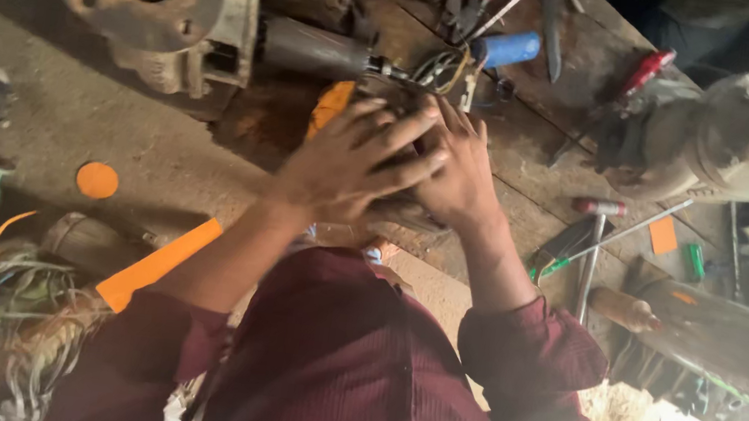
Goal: The person works on an electric motor at a cluttered workbench. They use a screwdriver to pry at the motor's fan end, remove the fan cover, handle the orange fan and rotor assembly, press the fan back into place, then fit a mounting flange onto the motor housing and tap it with a hammer and screwdriver to seat it.
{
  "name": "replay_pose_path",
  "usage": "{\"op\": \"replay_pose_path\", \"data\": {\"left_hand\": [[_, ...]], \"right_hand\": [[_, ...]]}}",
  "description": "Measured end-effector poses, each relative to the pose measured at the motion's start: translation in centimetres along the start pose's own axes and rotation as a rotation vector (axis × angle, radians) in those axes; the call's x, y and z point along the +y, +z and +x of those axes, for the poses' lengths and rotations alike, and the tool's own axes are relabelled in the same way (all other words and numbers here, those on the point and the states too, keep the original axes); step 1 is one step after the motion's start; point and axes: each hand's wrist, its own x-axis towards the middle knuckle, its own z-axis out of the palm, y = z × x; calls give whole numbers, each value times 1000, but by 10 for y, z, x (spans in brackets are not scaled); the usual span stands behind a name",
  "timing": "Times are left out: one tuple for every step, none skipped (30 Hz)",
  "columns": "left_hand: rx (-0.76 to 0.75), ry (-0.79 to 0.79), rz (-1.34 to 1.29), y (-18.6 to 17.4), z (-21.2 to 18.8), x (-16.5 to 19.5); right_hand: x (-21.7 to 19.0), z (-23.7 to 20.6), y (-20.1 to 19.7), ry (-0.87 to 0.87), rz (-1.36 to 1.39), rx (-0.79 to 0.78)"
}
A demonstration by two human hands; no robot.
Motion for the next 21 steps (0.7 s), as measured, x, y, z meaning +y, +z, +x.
{"op": "replay_pose_path", "data": {"left_hand": [[-52, -2, -29, -4, -5, -6], [-105, -4, -58, -4, -7, -9], [-115, 11, -34, -3, -8, -10], [-127, 24, -6, -3, -9, -10], [-138, 40, 26, -3, -8, -8], [-211, 52, 79, -3, -7, -6], [-283, 60, 136, -4, -5, -4], [-358, 61, 197, -6, -4, -2], [-337, 80, 225, -8, -4, -1], [-315, 99, 252, -10, -3, 0], [-291, 126, 286, -11, -2, -1], [-273, 133, 286, -11, -1, -1], [-254, 137, 282, -9, 0, -1], [-236, 137, 276, -5, 1, 0], [-203, 182, 290, 2, 3, 1], [-168, 224, 301, 11, 6, 3], [-135, 263, 311, 20, 8, 7], [-112, 234, 266, 31, 11, 17], [-89, 204, 227, 44, 14, 28], [-67, 184, 194, 53, 17, 37], [-95, 161, 214, 62, 21, 46]], "right_hand": [[3, 2, -5, -90, 36, 9], [5, 4, -9, -179, 71, 17], [7, 5, -12, -120, 118, 6], [8, 8, -12, -62, 169, -4], [8, 10, -12, -9, 220, -10], [8, 12, -11, -10, 65, 45], [8, 13, -9, -16, -89, 97], [7, 14, -6, -26, -238, 144], [6, 15, -4, 52, -172, 91], [6, 14, -3, 130, -105, 36], [4, 14, -3, 204, -39, -10], [5, 12, -4, 170, -38, 27], [8, 9, -5, 139, -39, 59], [12, 4, -6, 108, -39, 87], [16, 0, -9, 124, -45, 67], [21, -7, -13, 140, -53, 42], [27, -13, -17, 157, -58, 15], [34, -21, -21, 157, -54, 1], [42, -29, -26, 151, -48, -13], [50, -36, -30, 143, -41, -15], [60, -43, -35, 145, -66, -30]]}}
